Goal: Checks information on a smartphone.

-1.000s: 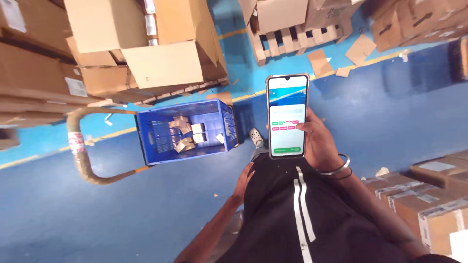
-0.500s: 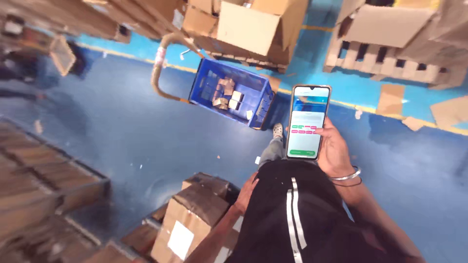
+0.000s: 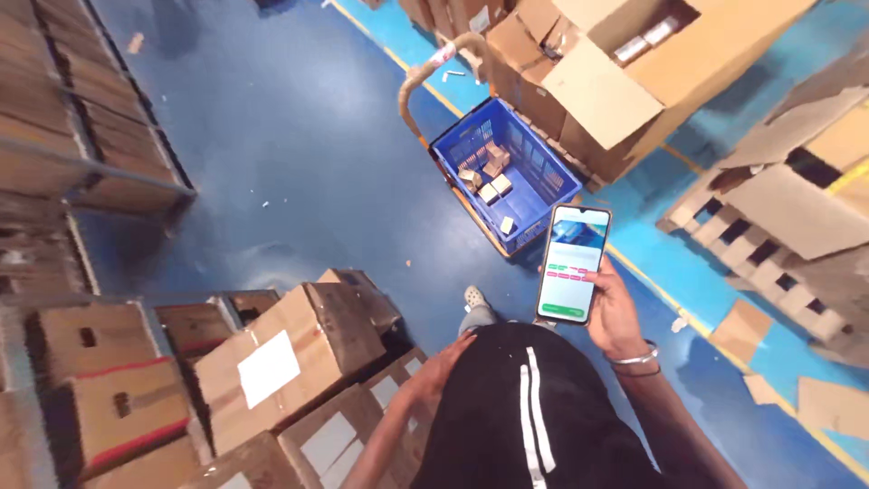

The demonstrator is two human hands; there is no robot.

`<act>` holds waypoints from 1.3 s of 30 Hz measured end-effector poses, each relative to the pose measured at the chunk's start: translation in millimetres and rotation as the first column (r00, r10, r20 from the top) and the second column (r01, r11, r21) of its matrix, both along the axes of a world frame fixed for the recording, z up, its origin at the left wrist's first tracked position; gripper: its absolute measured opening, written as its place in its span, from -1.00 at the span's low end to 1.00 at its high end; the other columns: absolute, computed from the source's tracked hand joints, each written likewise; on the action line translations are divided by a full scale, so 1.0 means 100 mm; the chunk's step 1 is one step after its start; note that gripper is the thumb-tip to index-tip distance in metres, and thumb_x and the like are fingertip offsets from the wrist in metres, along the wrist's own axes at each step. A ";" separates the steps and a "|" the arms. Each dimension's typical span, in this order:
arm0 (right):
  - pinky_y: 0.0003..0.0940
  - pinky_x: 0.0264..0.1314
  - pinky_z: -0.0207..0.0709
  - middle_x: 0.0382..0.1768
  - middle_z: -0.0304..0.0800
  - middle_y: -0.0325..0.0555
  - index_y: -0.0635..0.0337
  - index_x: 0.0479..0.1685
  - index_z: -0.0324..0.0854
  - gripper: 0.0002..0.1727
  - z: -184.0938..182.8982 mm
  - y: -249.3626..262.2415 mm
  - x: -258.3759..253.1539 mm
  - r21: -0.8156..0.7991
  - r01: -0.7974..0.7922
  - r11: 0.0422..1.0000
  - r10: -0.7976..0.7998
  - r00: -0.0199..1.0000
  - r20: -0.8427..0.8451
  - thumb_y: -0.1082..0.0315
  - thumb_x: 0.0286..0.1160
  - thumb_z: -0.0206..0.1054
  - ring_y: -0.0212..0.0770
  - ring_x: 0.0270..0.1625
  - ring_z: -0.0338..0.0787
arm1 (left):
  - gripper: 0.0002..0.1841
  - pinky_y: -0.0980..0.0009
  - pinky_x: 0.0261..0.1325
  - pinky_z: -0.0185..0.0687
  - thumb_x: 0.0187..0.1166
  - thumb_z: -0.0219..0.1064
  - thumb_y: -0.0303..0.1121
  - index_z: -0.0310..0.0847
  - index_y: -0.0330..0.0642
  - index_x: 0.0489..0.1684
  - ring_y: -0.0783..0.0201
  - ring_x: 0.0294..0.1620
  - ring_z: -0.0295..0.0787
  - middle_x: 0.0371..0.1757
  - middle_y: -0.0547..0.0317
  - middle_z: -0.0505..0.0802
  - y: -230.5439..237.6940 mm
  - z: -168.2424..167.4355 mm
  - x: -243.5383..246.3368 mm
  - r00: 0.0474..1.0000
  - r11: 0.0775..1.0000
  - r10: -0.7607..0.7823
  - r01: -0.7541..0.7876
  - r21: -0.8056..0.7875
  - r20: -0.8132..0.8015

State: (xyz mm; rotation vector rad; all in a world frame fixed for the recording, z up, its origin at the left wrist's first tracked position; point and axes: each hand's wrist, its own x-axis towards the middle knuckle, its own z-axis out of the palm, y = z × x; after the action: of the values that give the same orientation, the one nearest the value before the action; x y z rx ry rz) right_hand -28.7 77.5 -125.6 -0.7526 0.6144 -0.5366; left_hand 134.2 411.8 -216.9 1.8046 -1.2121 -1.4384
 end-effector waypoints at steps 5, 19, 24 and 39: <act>-0.13 0.22 0.78 0.20 0.75 0.05 0.20 0.66 0.12 -0.48 0.04 0.45 0.97 -0.008 -0.133 0.991 0.133 0.991 -0.007 0.42 0.70 -0.17 -0.11 0.16 0.85 | -0.03 -0.47 0.45 0.40 0.18 0.64 -0.55 0.31 0.09 0.77 -0.30 0.54 0.56 0.61 -0.08 0.61 -0.19 0.24 0.90 0.975 0.972 -0.085 0.036 0.231 0.206; -0.25 0.30 0.71 0.16 0.76 -0.10 0.26 0.53 0.28 -0.52 0.15 1.53 3.09 -0.214 -0.496 0.842 0.494 0.867 -0.068 0.40 0.63 -0.03 -0.27 0.17 0.81 | -0.81 0.37 -0.05 0.77 0.71 0.26 -0.40 0.69 -0.20 0.14 0.32 -0.03 0.81 0.04 0.11 0.85 -0.84 1.45 2.86 0.433 0.318 0.752 -0.899 -0.301 -0.497; -0.25 0.30 0.72 0.17 0.76 -0.09 0.26 0.54 0.27 -0.51 0.05 1.40 3.76 -0.182 -0.546 0.818 0.548 0.836 -0.044 0.39 0.64 -0.06 -0.26 0.17 0.81 | -0.29 0.22 0.15 0.80 0.47 0.24 -0.78 0.30 -0.06 0.67 0.12 0.21 0.80 0.43 0.02 0.73 -0.71 1.34 3.41 0.412 0.343 0.659 -0.909 -0.235 -0.630; -0.28 0.40 0.64 0.26 0.73 -0.16 0.11 0.62 0.29 -0.47 0.12 0.52 6.09 -0.174 -0.659 0.732 0.671 0.741 0.013 0.34 0.62 0.00 -0.31 0.29 0.74 | -0.18 0.22 0.21 0.77 0.44 0.22 -0.76 0.16 0.03 0.79 0.17 0.24 0.76 0.44 0.03 0.69 -1.23 1.59 5.38 0.379 0.281 0.763 -0.924 -0.260 -0.524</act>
State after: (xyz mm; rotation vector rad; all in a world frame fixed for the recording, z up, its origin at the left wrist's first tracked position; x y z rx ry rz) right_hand 580.2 129.7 -114.0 -1.0353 0.1916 0.0642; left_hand 671.9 288.6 -57.5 1.3486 -0.2131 -0.5638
